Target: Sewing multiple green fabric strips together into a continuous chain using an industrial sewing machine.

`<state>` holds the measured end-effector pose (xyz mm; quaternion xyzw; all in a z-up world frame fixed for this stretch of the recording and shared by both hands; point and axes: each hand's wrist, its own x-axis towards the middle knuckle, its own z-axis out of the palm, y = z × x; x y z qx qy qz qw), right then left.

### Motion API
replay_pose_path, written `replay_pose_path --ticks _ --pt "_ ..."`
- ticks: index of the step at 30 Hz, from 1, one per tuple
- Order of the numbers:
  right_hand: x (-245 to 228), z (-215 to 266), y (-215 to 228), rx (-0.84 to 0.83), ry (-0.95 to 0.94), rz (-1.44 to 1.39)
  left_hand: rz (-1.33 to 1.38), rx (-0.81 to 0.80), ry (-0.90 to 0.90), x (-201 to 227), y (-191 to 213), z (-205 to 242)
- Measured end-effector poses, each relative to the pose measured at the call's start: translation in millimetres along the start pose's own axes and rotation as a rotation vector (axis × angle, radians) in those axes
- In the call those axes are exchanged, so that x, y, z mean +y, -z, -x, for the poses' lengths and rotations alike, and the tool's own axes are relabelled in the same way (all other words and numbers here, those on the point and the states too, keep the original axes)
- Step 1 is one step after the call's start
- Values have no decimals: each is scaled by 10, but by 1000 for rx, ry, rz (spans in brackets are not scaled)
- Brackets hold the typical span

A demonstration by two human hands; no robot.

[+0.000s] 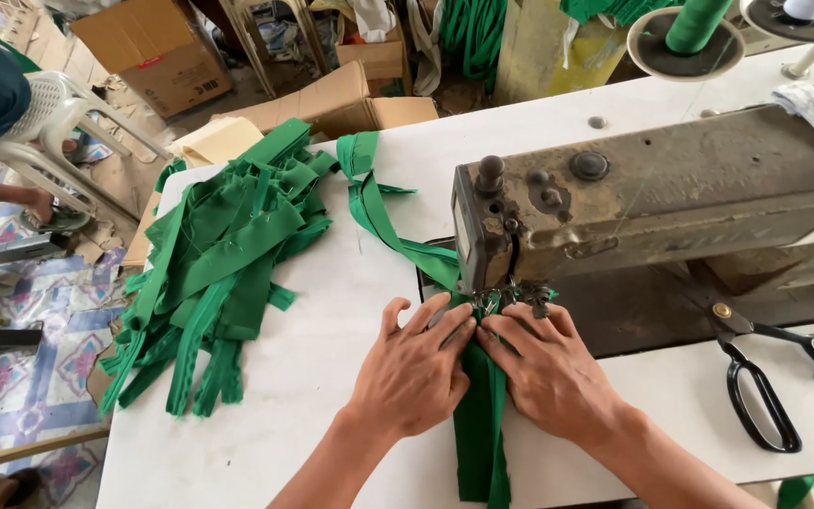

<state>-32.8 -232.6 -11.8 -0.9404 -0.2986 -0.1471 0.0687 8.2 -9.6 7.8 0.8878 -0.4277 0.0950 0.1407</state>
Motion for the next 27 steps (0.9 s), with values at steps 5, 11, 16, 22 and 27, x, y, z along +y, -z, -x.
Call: replay_pose_path --ticks 5,11,16,22,27 --pt "16 47 -51 18 5 34 41 -52 67 61 -33 16" --pt "72 33 -42 -1 -19 32 87 -70 142 140 -10 1" --pt "214 -14 -135 -75 -14 26 115 -75 223 133 -20 -59" --pt "322 -74 -47 20 46 -34 163 -215 305 157 2 -97" --pt "45 -24 57 124 46 -2 167 -344 315 273 201 -99"
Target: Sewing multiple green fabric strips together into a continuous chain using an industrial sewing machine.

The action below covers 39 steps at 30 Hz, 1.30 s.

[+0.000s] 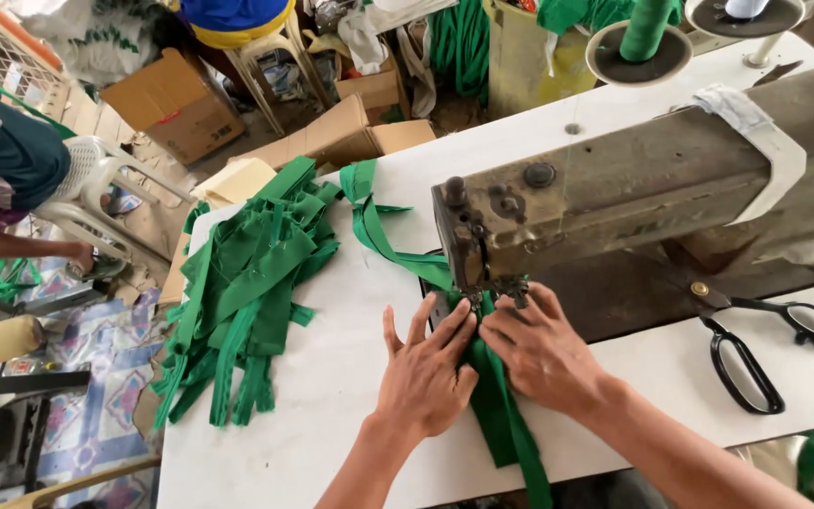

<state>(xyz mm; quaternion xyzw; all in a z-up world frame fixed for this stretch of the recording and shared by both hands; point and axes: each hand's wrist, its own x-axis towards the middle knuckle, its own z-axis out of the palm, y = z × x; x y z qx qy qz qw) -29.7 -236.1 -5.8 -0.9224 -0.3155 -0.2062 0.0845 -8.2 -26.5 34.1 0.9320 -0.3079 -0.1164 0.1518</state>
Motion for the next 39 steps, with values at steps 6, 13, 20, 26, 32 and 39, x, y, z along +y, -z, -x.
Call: replay_pose_path --ticks 6,13,20,26,32,39 --pt "-276 203 162 15 45 -62 -131 36 -147 -16 4 103" --pt "-395 371 305 31 72 -114 -94 243 -309 -30 -137 222" --pt "-505 487 423 36 74 -176 -80 265 -301 -23 -173 224" --pt "-402 557 404 -25 99 -295 -77 303 -245 7 -228 165" --pt "-367 573 356 -184 104 -428 12 225 -221 -4 -205 216" --pt "-206 380 249 -172 112 -365 75 183 -224 -214 -164 61"
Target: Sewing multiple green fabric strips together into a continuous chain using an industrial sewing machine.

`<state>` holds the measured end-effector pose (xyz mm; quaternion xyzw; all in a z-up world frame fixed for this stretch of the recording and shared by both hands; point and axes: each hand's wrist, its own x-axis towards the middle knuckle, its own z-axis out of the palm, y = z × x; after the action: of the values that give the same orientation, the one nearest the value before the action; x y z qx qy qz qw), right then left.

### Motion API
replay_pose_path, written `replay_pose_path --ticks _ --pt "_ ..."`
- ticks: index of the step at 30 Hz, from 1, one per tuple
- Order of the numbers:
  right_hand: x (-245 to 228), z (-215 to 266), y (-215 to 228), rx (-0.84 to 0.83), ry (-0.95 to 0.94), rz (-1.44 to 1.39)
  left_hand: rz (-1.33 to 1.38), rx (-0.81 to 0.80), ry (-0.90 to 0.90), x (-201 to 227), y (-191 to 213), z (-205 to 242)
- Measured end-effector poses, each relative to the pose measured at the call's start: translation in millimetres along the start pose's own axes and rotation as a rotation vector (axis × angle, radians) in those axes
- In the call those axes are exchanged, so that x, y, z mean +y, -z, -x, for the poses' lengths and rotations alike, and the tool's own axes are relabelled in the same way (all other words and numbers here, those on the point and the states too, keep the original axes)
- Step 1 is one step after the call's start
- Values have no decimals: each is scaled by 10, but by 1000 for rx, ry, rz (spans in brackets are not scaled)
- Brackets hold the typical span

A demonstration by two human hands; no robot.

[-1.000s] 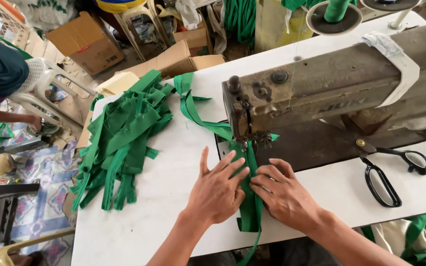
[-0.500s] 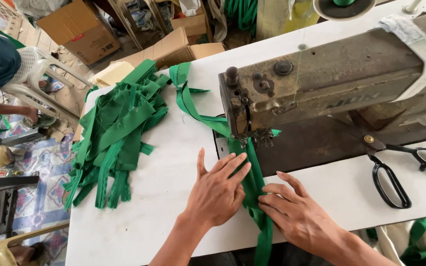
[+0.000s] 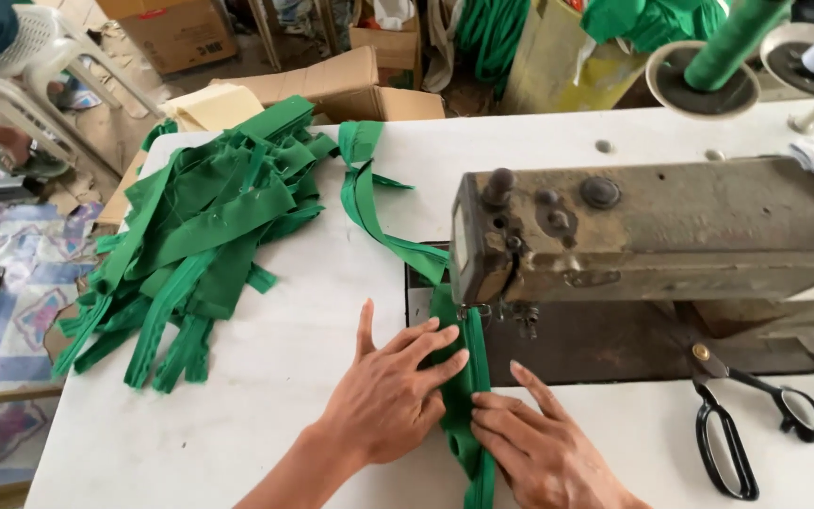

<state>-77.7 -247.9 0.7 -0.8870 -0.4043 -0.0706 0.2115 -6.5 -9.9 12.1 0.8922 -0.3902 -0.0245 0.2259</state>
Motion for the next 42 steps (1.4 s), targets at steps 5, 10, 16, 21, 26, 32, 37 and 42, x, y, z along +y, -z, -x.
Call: replay_pose_path --ticks 5,10,16,21,26,32,37,42 --pt "106 -184 98 33 33 49 -71 32 -21 -152 6 -119" --pt "43 -107 24 80 74 147 -136 -31 -14 -50 76 -105" --pt "52 -47 49 72 62 117 -92 11 -82 63 13 2" --pt "280 -104 7 51 21 80 -80 -69 -32 -74 91 -148" --pt "429 -133 -98 9 -58 96 -133 -170 30 -96 117 -185" --pt "240 -164 -8 128 -19 91 25 121 -135 216 30 -30" --pt "83 -248 3 455 -31 79 -153 438 -441 336 222 -55" --pt "18 -272 -1 533 -46 3 -104 479 -395 372 275 -46"
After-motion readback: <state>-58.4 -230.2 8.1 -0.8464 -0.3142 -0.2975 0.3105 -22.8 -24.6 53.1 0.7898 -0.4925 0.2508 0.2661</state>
